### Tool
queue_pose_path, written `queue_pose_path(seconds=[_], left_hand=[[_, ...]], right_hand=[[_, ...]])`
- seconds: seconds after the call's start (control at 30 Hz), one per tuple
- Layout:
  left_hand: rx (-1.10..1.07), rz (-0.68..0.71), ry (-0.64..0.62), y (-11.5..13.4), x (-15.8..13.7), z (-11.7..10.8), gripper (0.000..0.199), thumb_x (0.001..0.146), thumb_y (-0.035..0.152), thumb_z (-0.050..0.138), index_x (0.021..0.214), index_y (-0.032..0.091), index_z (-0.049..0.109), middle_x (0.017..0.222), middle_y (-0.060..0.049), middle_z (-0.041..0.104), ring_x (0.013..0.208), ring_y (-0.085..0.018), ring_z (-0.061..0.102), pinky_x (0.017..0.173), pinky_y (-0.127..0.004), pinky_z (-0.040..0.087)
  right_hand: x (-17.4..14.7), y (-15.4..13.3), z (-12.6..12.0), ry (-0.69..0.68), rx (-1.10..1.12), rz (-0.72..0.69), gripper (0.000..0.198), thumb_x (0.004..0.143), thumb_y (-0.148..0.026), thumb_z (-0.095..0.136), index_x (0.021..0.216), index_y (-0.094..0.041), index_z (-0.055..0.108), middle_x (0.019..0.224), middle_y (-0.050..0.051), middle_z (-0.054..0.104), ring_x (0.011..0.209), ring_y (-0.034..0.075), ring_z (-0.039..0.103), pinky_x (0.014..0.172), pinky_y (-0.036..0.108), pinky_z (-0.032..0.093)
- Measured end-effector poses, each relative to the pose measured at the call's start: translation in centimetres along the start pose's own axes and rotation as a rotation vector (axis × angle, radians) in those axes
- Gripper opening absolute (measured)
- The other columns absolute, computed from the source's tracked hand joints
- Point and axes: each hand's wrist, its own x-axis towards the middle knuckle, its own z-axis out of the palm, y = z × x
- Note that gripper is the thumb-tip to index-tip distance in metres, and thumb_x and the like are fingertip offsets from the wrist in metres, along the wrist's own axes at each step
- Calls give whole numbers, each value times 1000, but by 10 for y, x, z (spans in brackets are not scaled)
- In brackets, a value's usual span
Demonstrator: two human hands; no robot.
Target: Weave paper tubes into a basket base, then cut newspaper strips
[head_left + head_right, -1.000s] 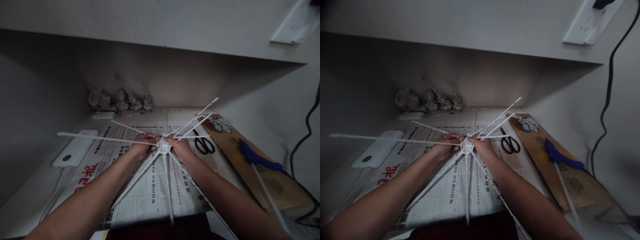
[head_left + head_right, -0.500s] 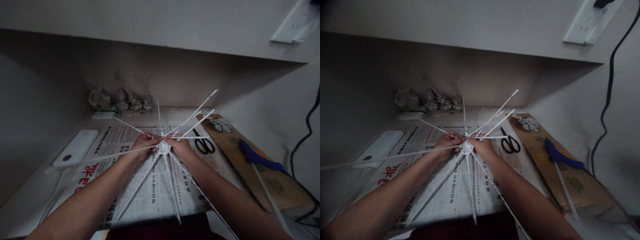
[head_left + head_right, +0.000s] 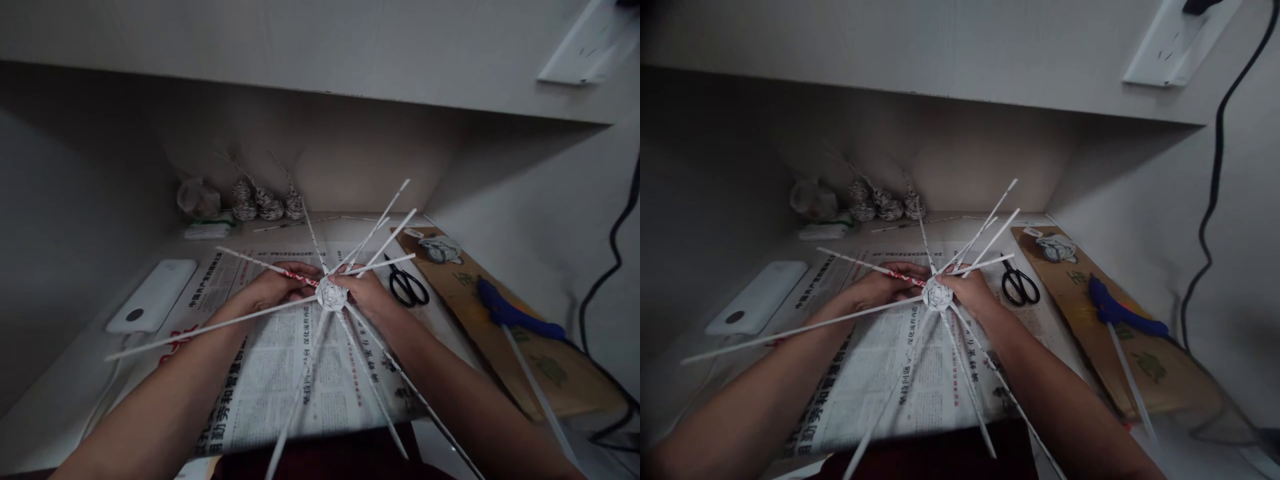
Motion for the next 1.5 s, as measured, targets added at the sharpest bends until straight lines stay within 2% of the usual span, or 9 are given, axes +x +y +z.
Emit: queue_pose_path(seconds=[0.07,0.2,0.43,0.57,0.73,0.87,1.17,1.33,1.5], left_hand=[[-13,-22,42,-4,3,3,39,58,18,87,95,14,74,82,-7,74,65,-15,69,44,-16,43],[-30,1,18,-10,5,11,32,59,30,88,82,13,74,66,-5,70,49,-10,59,34,-15,31],[47,89,132,-12,6,23,44,41,26,95,75,11,72,49,3,59,37,-6,44,31,-17,26],[-25,106,185,-14,7,26,43,41,30,95,73,9,74,56,-2,65,45,-9,53,34,-17,33],[-95,48,146,-14,5,26,45,40,28,95,77,9,77,63,-4,68,51,-10,58,41,-17,42],[-100,-16,191,-13,4,27,46,34,23,96,75,11,77,68,-3,71,56,-12,61,48,-20,50],[-31,18,193,-9,2,34,29,44,18,93,65,11,74,59,-2,67,51,-9,57,48,-19,48],[-115,2,204,-8,3,34,30,47,17,92,68,11,71,62,-2,67,53,-11,60,46,-19,49],[-129,-26,247,-7,4,36,28,49,16,91,67,11,70,61,-1,65,54,-12,61,47,-21,53]], right_hand=[[-1,0,0,-27,-21,-2,29,50,-31,83,64,-17,62,56,-2,61,54,15,55,59,31,43],[-3,2,0,-69,-77,-10,26,51,-31,81,64,-17,63,58,-2,62,56,15,56,61,31,43],[0,8,-4,-165,-194,-27,23,54,-30,81,65,-16,66,60,-1,63,58,14,55,60,30,42],[1,7,-4,-189,-125,-3,25,59,-35,79,68,-15,67,63,1,64,57,14,55,58,30,41],[4,9,-4,-163,-158,-51,24,63,-35,77,69,-15,66,60,0,62,55,14,54,56,29,40],[5,11,-3,-120,-145,-70,26,60,-35,79,72,-15,67,64,0,65,58,15,57,58,29,44],[3,6,-3,-114,-137,-10,34,58,-43,84,73,-16,69,66,2,70,59,16,60,58,29,46],[2,5,-3,-52,-35,30,43,53,-48,88,67,-17,60,58,-1,64,51,13,55,52,28,43],[0,5,2,-65,-4,-5,41,51,-43,90,69,-17,64,56,-4,60,50,11,51,51,25,39]])
